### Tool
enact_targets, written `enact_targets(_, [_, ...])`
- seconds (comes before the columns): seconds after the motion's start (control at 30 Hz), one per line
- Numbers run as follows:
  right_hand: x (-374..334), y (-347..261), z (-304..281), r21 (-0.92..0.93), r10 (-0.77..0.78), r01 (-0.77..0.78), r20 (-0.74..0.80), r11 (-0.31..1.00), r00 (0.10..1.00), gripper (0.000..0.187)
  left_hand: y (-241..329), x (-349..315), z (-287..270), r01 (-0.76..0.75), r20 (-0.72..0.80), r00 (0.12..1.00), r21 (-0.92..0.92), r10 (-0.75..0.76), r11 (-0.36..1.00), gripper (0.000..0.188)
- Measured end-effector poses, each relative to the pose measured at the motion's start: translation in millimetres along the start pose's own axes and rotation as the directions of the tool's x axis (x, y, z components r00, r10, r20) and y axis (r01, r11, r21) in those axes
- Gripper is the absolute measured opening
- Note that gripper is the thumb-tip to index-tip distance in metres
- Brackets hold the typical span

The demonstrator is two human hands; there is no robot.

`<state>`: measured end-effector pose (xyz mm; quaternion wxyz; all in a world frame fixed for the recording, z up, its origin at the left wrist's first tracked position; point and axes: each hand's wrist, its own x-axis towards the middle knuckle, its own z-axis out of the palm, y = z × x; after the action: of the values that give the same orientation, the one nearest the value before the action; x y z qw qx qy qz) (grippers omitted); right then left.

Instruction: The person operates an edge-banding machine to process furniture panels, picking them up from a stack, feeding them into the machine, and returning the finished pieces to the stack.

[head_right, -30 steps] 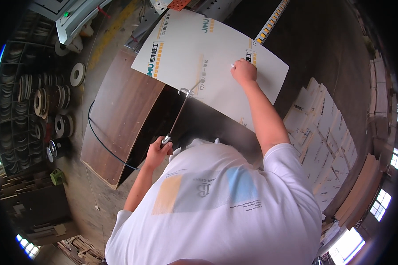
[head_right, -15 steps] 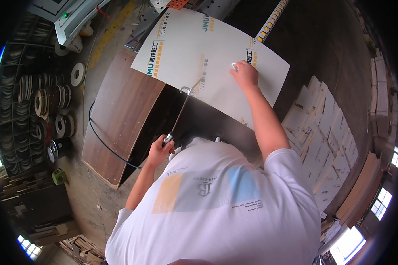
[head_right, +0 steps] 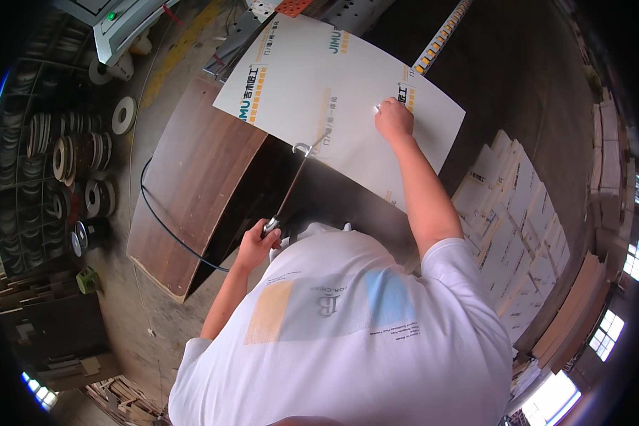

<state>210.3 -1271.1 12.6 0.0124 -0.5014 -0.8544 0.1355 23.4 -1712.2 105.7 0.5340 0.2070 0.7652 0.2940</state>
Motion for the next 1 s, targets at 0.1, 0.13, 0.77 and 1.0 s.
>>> enact_targets(0.1, [-1.6,2.9,1.1,-0.022,-0.049,0.049,-0.008,0.999,0.999,0.014,-0.9,-1.0,-2.3,0.032,0.006,0.999,-0.01,-0.032,0.999,0.029])
enact_targets(0.13, [-3.1,1.6,-2.1,-0.005,-0.071,0.071,0.004,0.997,0.997,0.014,-1.6,-1.2,-2.9,0.065,0.012,0.998,-0.01,-0.065,0.998,0.036])
enact_targets(0.77, [-64.0,-2.8,-0.3,0.092,-0.282,0.285,-0.046,0.954,0.958,0.081,11.8,8.7,-3.9,-0.042,0.024,0.999,-0.09,0.044,0.995,0.019])
enact_targets(1.0, [-164.0,-19.7,1.8,0.504,-0.343,0.248,0.102,0.827,0.934,0.053,8.2,14.4,-6.5,-0.06,-0.039,0.998,-0.172,0.054,0.983,0.017])
